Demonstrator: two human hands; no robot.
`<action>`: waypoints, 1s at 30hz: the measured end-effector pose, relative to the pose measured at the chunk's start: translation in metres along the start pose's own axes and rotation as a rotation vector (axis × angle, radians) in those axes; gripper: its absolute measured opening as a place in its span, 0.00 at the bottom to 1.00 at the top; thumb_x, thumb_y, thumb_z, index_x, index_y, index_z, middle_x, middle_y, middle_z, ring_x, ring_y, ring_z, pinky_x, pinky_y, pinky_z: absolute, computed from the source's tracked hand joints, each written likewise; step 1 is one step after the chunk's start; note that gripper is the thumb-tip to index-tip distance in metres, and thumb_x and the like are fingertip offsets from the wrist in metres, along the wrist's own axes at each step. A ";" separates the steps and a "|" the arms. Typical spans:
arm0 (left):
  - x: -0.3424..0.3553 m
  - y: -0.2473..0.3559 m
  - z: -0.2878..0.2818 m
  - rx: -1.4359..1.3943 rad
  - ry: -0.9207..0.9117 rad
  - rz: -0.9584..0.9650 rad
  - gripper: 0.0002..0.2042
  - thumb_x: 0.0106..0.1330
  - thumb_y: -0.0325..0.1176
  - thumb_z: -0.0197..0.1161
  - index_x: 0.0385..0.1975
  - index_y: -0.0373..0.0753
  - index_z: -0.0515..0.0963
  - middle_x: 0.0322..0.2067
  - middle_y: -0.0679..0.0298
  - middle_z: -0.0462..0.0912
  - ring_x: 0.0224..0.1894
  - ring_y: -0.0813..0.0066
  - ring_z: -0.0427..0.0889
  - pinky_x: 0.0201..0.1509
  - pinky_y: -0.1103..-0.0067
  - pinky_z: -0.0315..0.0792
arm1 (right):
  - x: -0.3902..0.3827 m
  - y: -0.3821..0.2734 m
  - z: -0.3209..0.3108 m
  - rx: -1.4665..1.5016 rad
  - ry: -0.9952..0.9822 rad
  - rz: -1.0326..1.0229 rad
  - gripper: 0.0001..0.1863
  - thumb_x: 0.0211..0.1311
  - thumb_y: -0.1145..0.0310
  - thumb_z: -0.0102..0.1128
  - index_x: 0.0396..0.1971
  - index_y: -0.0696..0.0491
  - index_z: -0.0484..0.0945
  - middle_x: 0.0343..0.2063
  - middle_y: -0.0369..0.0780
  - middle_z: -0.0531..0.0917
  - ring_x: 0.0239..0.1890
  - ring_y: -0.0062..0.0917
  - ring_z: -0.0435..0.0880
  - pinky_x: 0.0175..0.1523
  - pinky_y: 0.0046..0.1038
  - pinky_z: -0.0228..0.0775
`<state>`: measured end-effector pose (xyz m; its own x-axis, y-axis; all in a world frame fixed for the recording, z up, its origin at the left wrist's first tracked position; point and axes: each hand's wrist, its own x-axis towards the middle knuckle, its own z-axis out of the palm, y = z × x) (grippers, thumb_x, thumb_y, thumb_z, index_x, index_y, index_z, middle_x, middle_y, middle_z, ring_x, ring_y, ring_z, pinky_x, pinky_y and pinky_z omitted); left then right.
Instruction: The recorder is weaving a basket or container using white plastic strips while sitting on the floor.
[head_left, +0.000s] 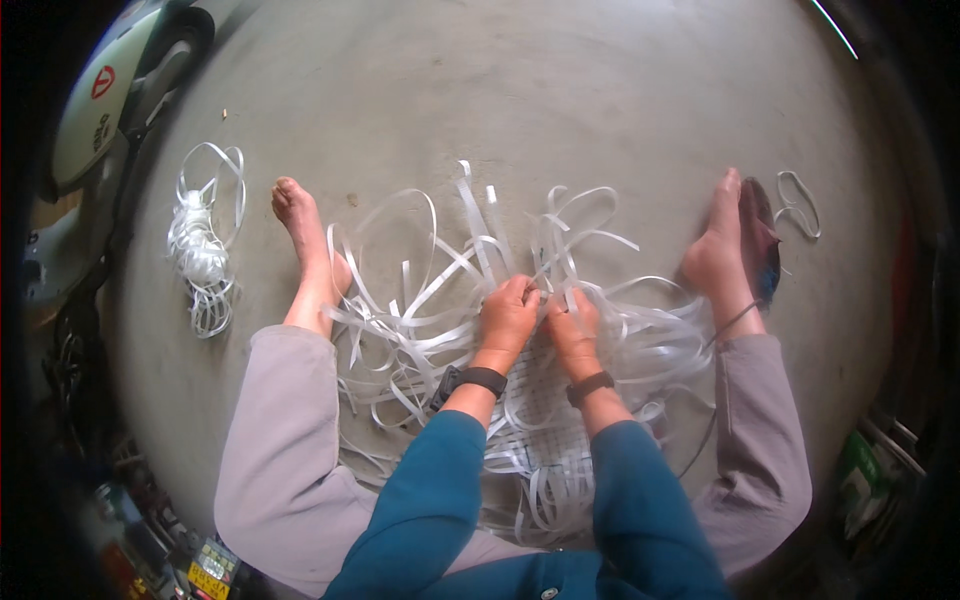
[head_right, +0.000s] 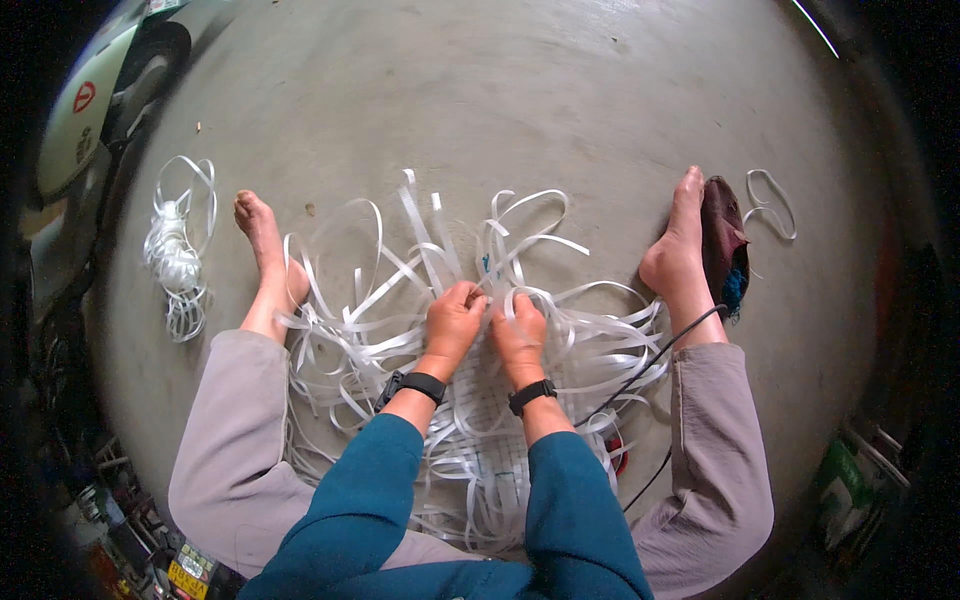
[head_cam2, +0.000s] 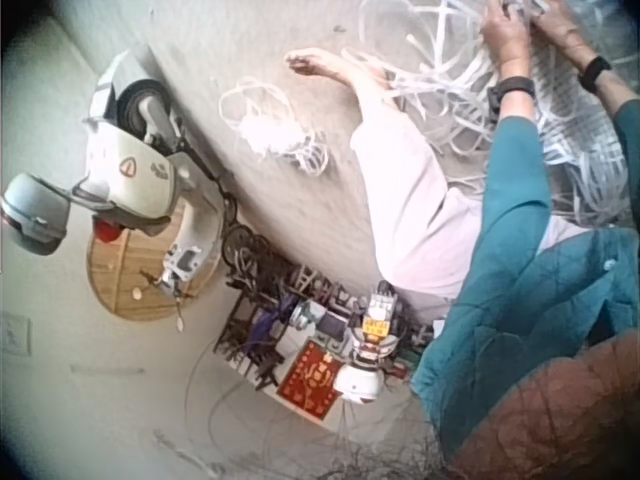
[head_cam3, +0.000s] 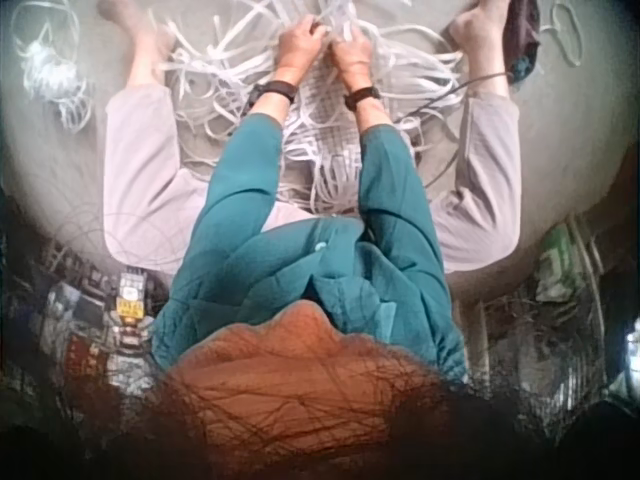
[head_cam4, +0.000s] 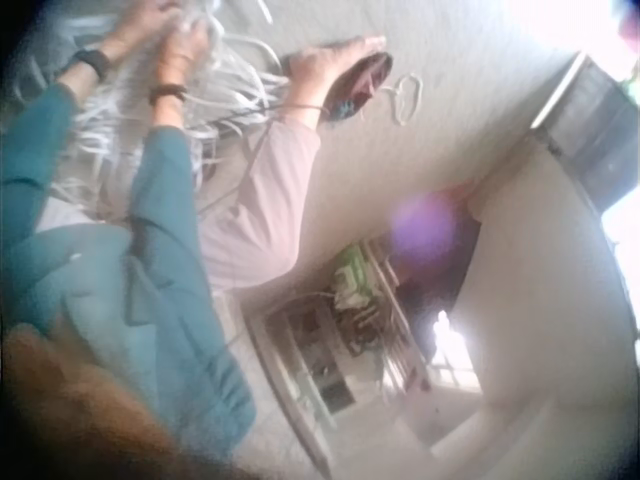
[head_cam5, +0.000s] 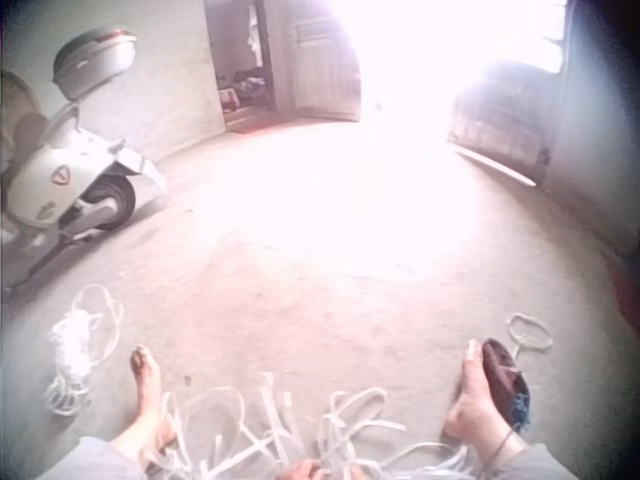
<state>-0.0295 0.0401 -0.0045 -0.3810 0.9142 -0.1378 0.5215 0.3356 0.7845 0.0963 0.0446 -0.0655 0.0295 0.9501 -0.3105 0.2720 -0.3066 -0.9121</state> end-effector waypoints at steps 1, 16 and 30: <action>0.000 0.001 0.001 0.043 -0.014 0.004 0.06 0.58 0.31 0.65 0.32 0.39 0.78 0.29 0.56 0.83 0.31 0.59 0.83 0.34 0.69 0.75 | 0.001 0.001 0.000 -0.002 0.002 0.004 0.06 0.58 0.69 0.60 0.34 0.54 0.79 0.24 0.39 0.80 0.24 0.25 0.77 0.30 0.30 0.70; 0.033 0.006 -0.042 0.076 0.051 -0.092 0.06 0.58 0.33 0.64 0.33 0.44 0.78 0.32 0.61 0.83 0.34 0.56 0.82 0.35 0.65 0.75 | -0.002 0.004 -0.012 -0.017 0.011 0.009 0.06 0.58 0.70 0.59 0.34 0.55 0.78 0.24 0.37 0.80 0.22 0.22 0.77 0.28 0.28 0.70; 0.034 0.007 -0.044 0.003 0.184 -0.044 0.04 0.57 0.32 0.65 0.32 0.45 0.80 0.30 0.62 0.83 0.30 0.59 0.82 0.32 0.68 0.75 | -0.012 -0.073 -0.036 -0.172 -0.068 -0.019 0.08 0.54 0.72 0.61 0.35 0.54 0.79 0.22 0.41 0.82 0.24 0.29 0.83 0.31 0.30 0.74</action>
<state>-0.0725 0.0639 0.0224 -0.5368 0.8416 -0.0592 0.5029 0.3755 0.7785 0.1106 0.0572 0.0146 -0.0404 0.9479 -0.3159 0.4329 -0.2683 -0.8606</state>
